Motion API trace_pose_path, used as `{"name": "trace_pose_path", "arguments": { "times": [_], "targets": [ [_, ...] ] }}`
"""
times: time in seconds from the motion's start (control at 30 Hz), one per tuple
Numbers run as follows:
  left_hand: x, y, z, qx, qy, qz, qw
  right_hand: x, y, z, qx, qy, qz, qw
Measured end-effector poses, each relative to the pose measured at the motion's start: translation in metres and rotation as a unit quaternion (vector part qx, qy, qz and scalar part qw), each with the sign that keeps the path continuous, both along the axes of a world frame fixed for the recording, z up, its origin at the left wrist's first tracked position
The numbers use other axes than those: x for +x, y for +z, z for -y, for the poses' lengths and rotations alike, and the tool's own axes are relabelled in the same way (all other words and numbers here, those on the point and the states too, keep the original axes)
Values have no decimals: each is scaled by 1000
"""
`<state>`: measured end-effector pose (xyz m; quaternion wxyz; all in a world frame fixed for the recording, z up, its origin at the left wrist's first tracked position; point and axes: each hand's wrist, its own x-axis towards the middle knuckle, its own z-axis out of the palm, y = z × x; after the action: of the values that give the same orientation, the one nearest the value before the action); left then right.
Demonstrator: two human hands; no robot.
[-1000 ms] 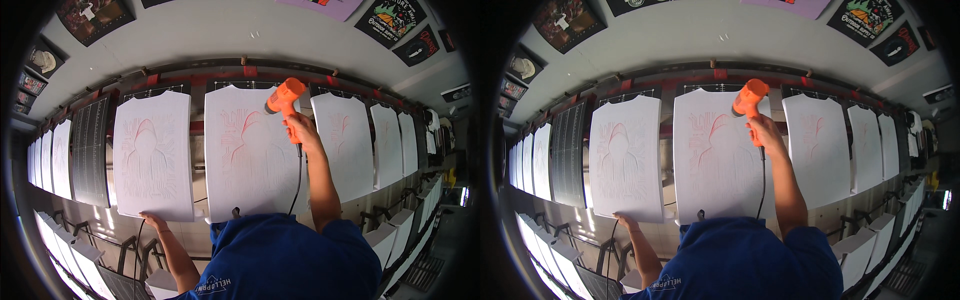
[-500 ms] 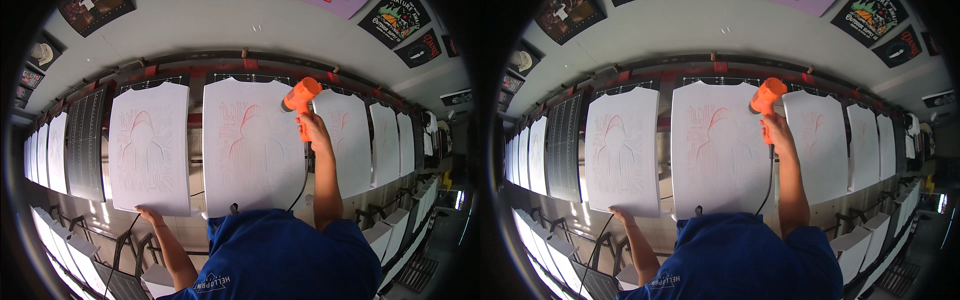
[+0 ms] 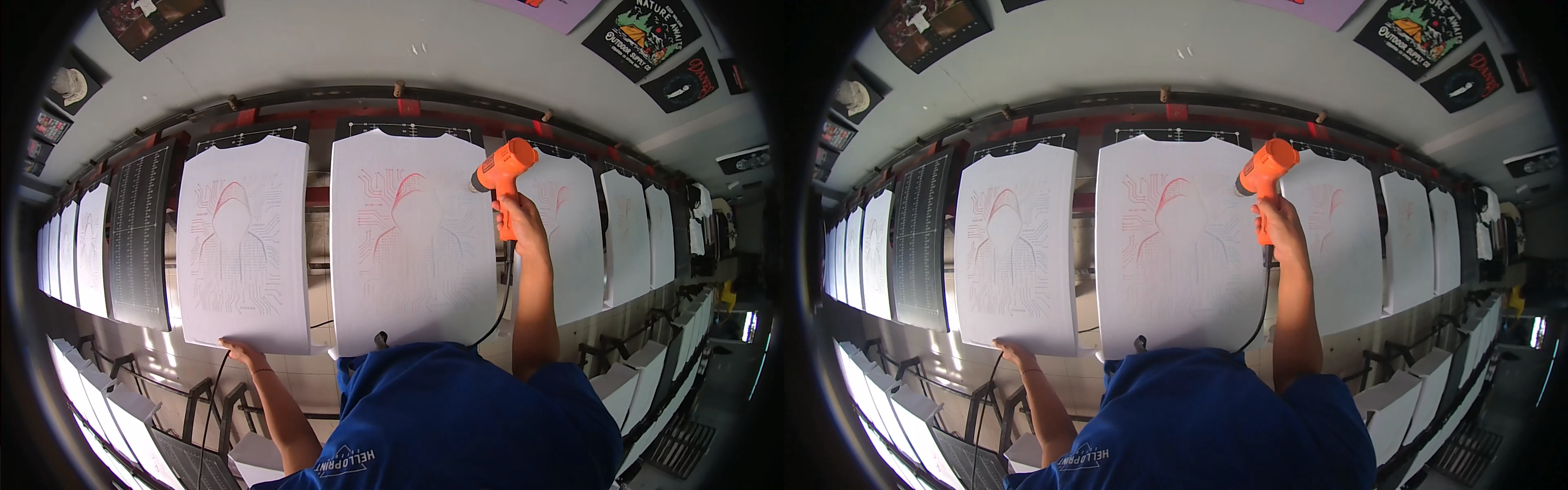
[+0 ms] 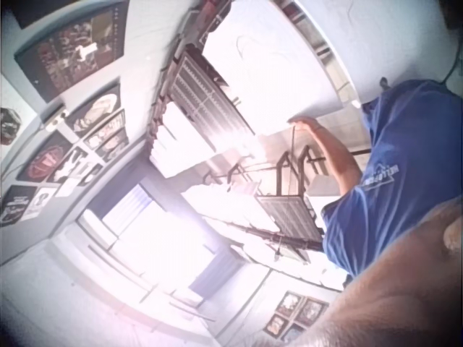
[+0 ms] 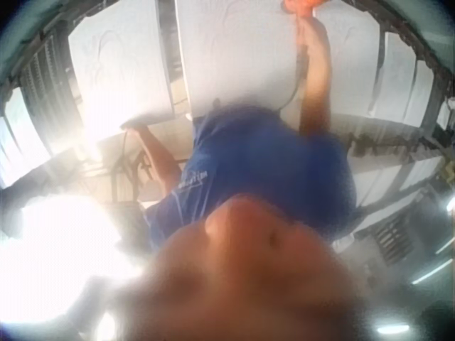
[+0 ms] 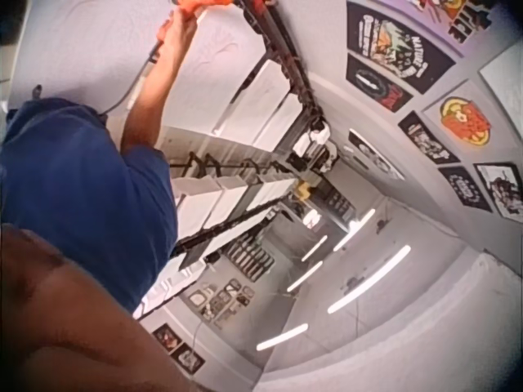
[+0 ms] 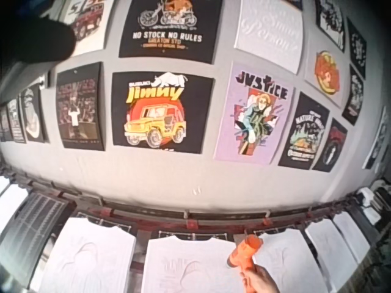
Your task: The person uses an orange heat gun to apply heat to a design on a white t-shirt laid out on a workbench. They move the heat gun back and forth over the design area while holding the t-shirt in place with their other hand.
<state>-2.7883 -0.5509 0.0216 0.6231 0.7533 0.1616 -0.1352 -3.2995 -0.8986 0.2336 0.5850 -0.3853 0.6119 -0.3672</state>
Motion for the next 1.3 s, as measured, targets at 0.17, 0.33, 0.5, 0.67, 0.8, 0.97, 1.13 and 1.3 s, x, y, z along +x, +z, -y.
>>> {"name": "trace_pose_path", "arguments": {
  "times": [0.17,0.33,0.5,0.67,0.8,0.97,1.13,1.3],
  "targets": [
    [4,-4,-2,-10,4,32,999,32,4,-9,20,56,14,998],
    [-1,3,1,-10,-7,25,1000,44,2,-19,18,115,34,993],
    [-7,13,9,-39,16,4,999,6,0,-18,10,33,9,999],
    [-6,9,7,-21,21,22,999,0,2,-19,9,7,8,1000],
    [-5,11,8,0,25,-2,1000,22,4,-30,27,95,15,995],
    [-2,-2,-3,-22,-12,44,999,13,5,-37,36,80,11,996],
    [4,-13,-4,-68,-5,64,996,-7,8,-38,12,28,-20,999],
    [2,-6,0,-63,11,3,998,20,10,-54,40,88,18,995]
  ]
}}
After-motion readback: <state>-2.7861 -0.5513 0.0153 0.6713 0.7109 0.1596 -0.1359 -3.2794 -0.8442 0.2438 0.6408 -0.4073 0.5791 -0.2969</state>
